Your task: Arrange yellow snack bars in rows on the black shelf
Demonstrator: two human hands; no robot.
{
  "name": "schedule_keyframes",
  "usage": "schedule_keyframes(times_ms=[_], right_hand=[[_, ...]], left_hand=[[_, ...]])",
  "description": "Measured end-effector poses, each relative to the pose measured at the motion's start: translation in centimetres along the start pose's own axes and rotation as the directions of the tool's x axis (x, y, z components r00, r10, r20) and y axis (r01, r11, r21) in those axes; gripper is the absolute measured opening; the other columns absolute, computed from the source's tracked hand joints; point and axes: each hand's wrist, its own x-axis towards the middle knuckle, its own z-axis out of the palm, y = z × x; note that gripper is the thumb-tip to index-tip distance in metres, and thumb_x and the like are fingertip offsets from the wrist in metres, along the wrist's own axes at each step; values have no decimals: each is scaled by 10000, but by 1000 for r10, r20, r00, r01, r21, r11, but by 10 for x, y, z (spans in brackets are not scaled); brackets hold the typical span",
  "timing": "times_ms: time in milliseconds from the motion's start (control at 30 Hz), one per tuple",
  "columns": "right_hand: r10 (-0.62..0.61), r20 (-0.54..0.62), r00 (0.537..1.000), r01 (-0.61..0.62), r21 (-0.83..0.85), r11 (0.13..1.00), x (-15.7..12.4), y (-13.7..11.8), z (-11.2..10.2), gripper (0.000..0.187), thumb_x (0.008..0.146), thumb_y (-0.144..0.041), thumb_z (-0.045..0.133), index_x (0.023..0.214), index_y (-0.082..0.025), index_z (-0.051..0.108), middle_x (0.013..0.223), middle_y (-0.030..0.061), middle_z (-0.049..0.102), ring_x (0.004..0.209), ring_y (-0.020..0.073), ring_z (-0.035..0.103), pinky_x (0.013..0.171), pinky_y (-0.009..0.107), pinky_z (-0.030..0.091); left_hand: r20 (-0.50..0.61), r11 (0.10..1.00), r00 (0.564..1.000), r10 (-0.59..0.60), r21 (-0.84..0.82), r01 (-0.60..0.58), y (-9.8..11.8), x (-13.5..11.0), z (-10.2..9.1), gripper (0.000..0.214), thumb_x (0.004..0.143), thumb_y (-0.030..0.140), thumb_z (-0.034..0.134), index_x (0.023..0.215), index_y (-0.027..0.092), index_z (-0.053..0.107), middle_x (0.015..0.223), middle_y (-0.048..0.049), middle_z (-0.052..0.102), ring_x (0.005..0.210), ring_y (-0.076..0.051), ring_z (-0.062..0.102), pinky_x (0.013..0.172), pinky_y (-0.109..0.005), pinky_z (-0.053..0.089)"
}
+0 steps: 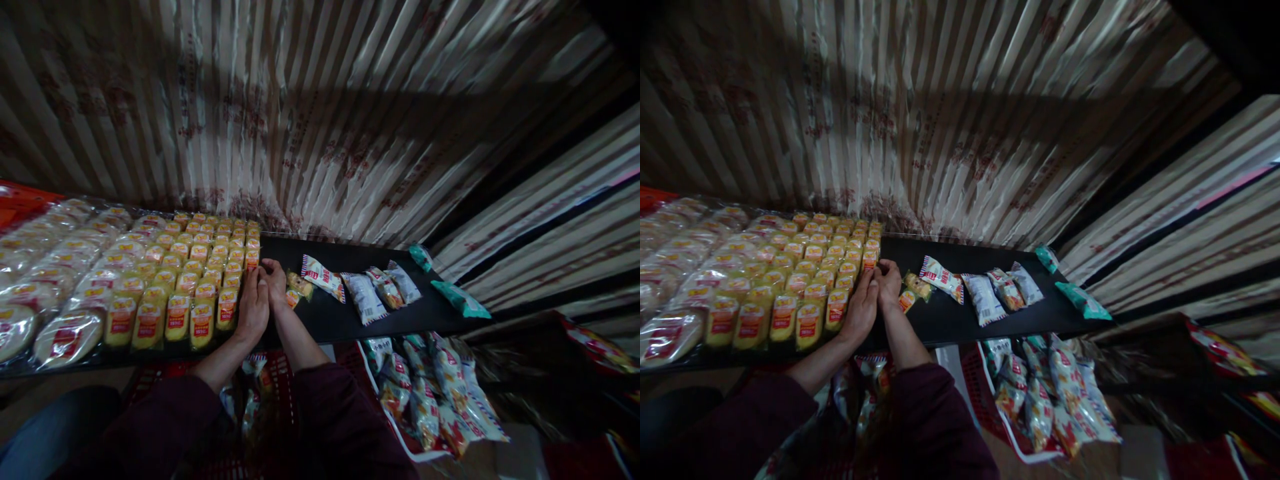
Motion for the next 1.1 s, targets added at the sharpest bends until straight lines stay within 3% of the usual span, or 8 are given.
schedule_keyframes(times_ms=[200, 533, 900, 1100], right_hand=[[-6, -4, 1000, 6, -30, 1000, -10, -2, -6, 239, 720, -215, 530, 942, -200, 617, 882, 9, 653, 809, 136, 612, 820, 284, 487], [-31, 65, 997, 32, -11, 999, -39, -29, -26, 244, 742, -148, 442, 865, -181, 650, 849, 18, 661, 815, 141, 616, 833, 287, 482], [-62, 136, 989, 58, 36, 998, -125, -36, -56, 328, 706, -127, 377, 860, -178, 662, 851, 19, 675, 771, 149, 626, 762, 281, 495], [-39, 178, 983, 45, -33, 998, -184, -5, -62, 375, 667, -89, 384, 877, -197, 675, 878, 3, 689, 807, 150, 631, 750, 266, 496]], left_hand=[[-2, 1000, 1000, -10, 5, 10, 6, -10, -4, 439, 876, 279, 347, 1264, 135, 493, 1357, -128, 498, 1276, -217, 432, 1098, -406, 283], [31, 1000, 999, -14, 7, 14, 26, -34, -17, 406, 864, 296, 367, 1212, 169, 533, 1280, -101, 566, 1211, -216, 494, 1059, -396, 336], [127, 991, 986, 109, 60, -118, 20, -112, -45, 417, 860, 311, 344, 1204, 141, 507, 1273, -130, 542, 1199, -201, 484, 1053, -396, 337], [232, 986, 970, 78, 123, -109, -1, -164, -66, 398, 858, 344, 343, 1168, 164, 516, 1213, -122, 568, 1159, -197, 508, 1028, -396, 356]])
